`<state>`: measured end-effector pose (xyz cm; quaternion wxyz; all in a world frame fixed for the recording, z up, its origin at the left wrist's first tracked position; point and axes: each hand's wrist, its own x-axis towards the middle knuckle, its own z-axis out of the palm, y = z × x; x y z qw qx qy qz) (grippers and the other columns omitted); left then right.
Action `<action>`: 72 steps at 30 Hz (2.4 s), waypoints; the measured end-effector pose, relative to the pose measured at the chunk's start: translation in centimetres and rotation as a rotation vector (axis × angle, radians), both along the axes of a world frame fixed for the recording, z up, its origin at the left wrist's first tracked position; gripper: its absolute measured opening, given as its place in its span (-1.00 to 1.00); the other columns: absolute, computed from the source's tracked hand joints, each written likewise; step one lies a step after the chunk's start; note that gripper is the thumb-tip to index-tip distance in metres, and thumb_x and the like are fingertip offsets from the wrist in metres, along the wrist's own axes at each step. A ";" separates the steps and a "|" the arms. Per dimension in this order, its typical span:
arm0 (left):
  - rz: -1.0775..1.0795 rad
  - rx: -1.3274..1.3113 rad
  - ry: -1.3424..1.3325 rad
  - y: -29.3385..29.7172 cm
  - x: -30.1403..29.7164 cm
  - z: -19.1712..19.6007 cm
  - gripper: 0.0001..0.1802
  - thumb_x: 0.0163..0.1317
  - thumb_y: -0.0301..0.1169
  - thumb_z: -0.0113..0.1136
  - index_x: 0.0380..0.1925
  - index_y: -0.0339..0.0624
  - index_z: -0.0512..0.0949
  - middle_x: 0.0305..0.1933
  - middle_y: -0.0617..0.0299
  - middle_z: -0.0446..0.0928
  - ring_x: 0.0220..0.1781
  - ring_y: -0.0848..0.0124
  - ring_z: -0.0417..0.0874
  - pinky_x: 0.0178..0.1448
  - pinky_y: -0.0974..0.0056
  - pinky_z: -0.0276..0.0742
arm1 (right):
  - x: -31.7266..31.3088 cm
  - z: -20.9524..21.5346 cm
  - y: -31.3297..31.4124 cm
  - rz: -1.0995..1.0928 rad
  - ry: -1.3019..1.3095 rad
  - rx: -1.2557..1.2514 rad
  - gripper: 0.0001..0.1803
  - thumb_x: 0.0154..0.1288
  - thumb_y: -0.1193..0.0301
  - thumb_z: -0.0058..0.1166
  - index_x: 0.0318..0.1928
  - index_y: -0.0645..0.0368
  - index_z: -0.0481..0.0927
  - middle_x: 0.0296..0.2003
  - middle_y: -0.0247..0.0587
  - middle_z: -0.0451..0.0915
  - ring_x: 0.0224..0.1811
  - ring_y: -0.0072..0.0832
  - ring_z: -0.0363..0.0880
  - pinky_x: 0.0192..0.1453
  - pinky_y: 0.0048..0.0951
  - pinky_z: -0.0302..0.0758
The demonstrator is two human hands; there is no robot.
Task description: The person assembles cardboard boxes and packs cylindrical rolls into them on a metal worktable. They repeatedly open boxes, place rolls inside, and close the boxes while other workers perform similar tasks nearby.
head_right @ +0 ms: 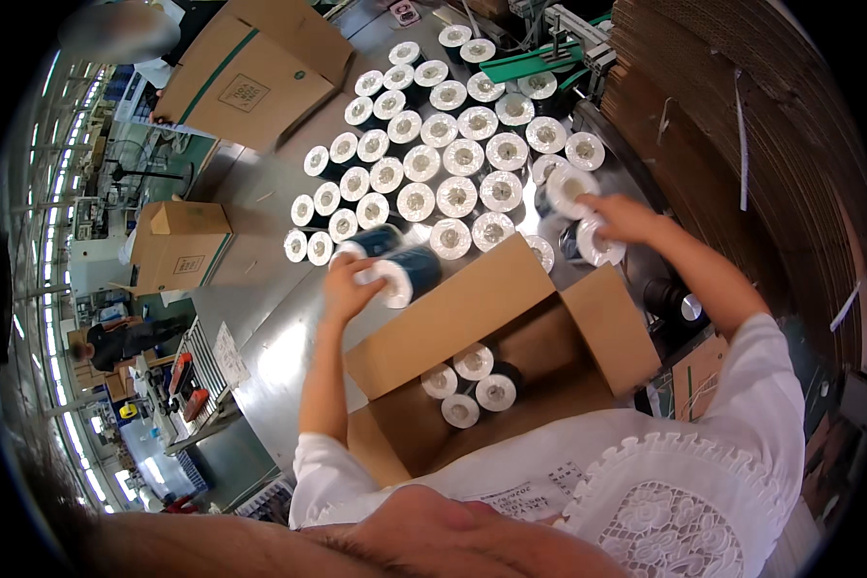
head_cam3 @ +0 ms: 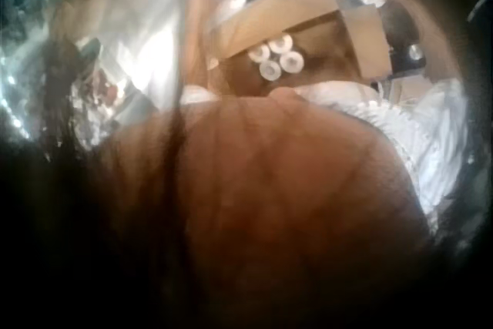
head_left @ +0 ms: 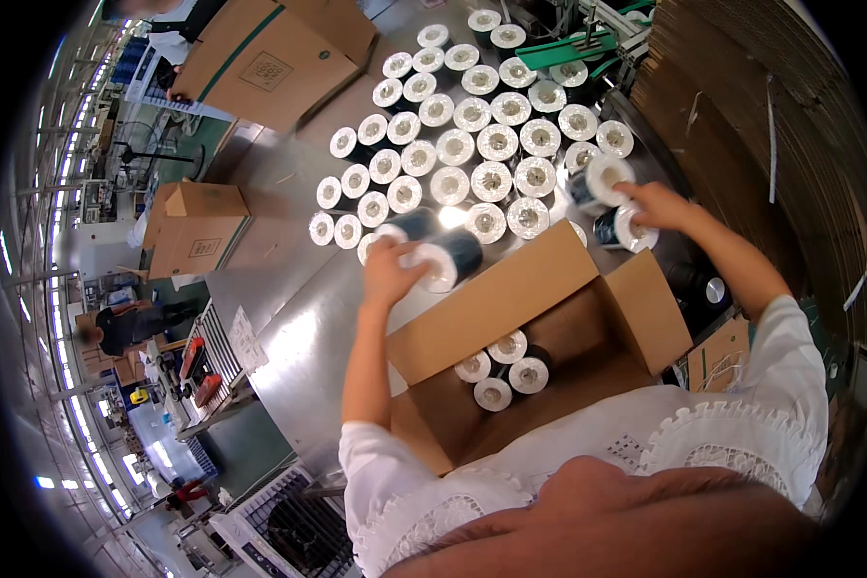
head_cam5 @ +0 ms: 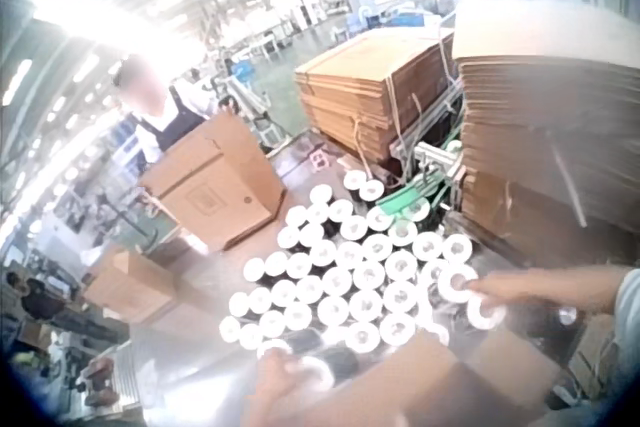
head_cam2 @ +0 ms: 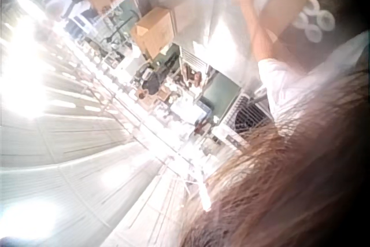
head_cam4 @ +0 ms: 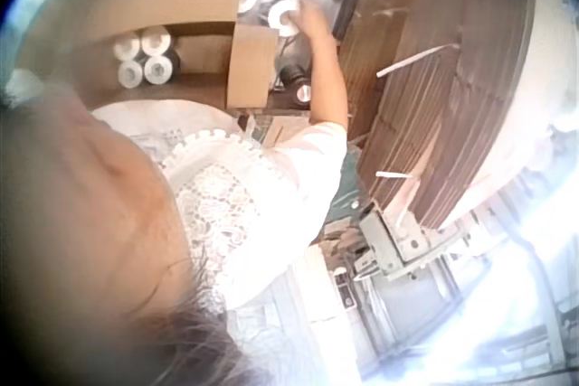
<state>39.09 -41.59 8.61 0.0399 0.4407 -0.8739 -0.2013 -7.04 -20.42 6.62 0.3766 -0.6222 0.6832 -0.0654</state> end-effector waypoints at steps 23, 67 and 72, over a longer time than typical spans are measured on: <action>-0.644 0.074 -0.665 30.9 -8.0 -15.8 -0.68 0.15 -0.34 0.12 -0.13 -0.20 0.65 0.05 0.15 0.57 0.10 0.14 0.52 0.10 0.11 0.47 | 21.6 0.8 14.0 0.556 0.309 0.264 -0.26 0.13 0.36 0.13 0.22 0.57 0.18 -0.40 0.09 0.64 -0.32 -0.05 0.65 -0.29 -0.12 0.57; 0.373 1.004 0.520 19.5 10.8 12.3 -0.72 0.17 -0.30 0.27 -0.16 -0.17 0.67 -0.28 0.18 0.64 -0.21 0.48 0.60 -0.05 0.31 0.52 | 8.9 16.1 2.1 0.149 -0.170 -0.743 -0.29 0.02 0.63 0.18 0.26 0.18 0.32 -0.37 0.00 0.62 -0.38 -0.38 0.67 -0.32 -0.40 0.57; -0.123 0.133 -0.601 27.2 9.4 4.7 -0.64 -0.11 -0.17 0.35 -0.30 -0.11 0.71 -0.02 0.00 0.43 0.11 0.07 0.41 0.02 0.02 0.47 | 21.0 15.0 7.8 0.667 -0.227 0.013 -0.26 0.14 0.31 0.15 0.33 -0.09 0.16 -0.44 0.11 0.60 -0.45 0.07 0.60 -0.37 -0.04 0.57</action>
